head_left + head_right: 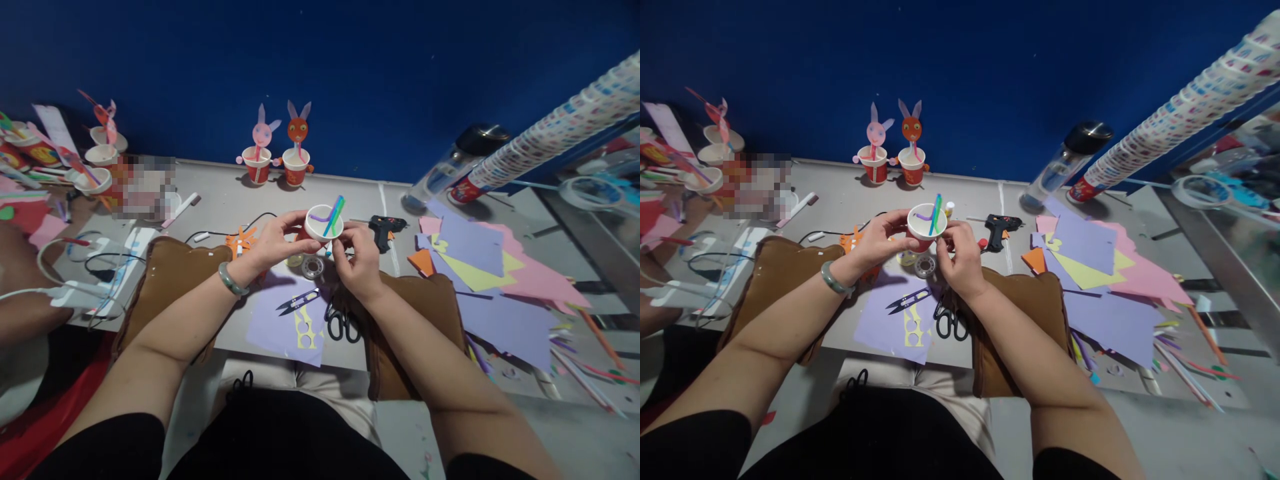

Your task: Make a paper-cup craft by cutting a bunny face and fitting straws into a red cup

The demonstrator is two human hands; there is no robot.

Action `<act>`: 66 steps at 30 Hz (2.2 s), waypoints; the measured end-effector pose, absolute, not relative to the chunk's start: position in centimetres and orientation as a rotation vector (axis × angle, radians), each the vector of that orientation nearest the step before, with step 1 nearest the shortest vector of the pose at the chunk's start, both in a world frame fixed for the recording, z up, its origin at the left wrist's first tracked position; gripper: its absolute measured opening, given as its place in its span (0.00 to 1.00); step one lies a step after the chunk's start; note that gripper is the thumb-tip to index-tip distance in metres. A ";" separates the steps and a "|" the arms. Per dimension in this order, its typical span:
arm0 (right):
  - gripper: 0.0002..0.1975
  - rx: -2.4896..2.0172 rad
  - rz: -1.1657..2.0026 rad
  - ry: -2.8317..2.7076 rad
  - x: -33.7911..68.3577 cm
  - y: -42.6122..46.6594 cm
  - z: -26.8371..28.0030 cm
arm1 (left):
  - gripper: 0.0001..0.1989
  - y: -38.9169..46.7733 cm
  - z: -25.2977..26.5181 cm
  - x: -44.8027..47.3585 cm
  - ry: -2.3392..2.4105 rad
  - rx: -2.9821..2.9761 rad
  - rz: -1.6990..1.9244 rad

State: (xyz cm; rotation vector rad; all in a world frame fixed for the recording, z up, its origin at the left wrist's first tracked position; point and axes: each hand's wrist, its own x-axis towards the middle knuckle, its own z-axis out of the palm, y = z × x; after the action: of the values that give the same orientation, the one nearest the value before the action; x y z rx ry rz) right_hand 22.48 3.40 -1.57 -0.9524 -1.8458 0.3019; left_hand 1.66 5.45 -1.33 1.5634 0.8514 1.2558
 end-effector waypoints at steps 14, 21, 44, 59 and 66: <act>0.03 -0.946 0.371 -1.846 22.6 3.9 -1.8 | 0.26 6.3 -0.8 0.5 0.928 1.536 1.220; 0.01 -0.864 0.201 -1.948 22.8 3.6 -1.8 | 0.20 6.1 0.1 0.3 0.970 1.584 1.256; 0.05 -0.912 0.511 -1.938 22.3 3.4 -1.7 | 0.08 6.1 -0.9 0.2 1.124 1.997 1.108; 0.07 -1.006 0.773 -1.730 22.1 3.4 -2.2 | 0.10 5.3 -0.9 0.5 1.270 2.209 1.080; 0.24 -0.872 0.462 -1.890 22.4 3.3 -2.0 | 0.14 3.5 -1.5 1.8 1.282 2.600 1.000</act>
State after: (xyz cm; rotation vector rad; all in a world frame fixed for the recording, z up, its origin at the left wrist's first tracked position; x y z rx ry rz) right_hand 22.38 3.30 -2.02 -0.8723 -1.8904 0.4624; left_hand 1.76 3.53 -1.47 2.6001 1.2816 0.9995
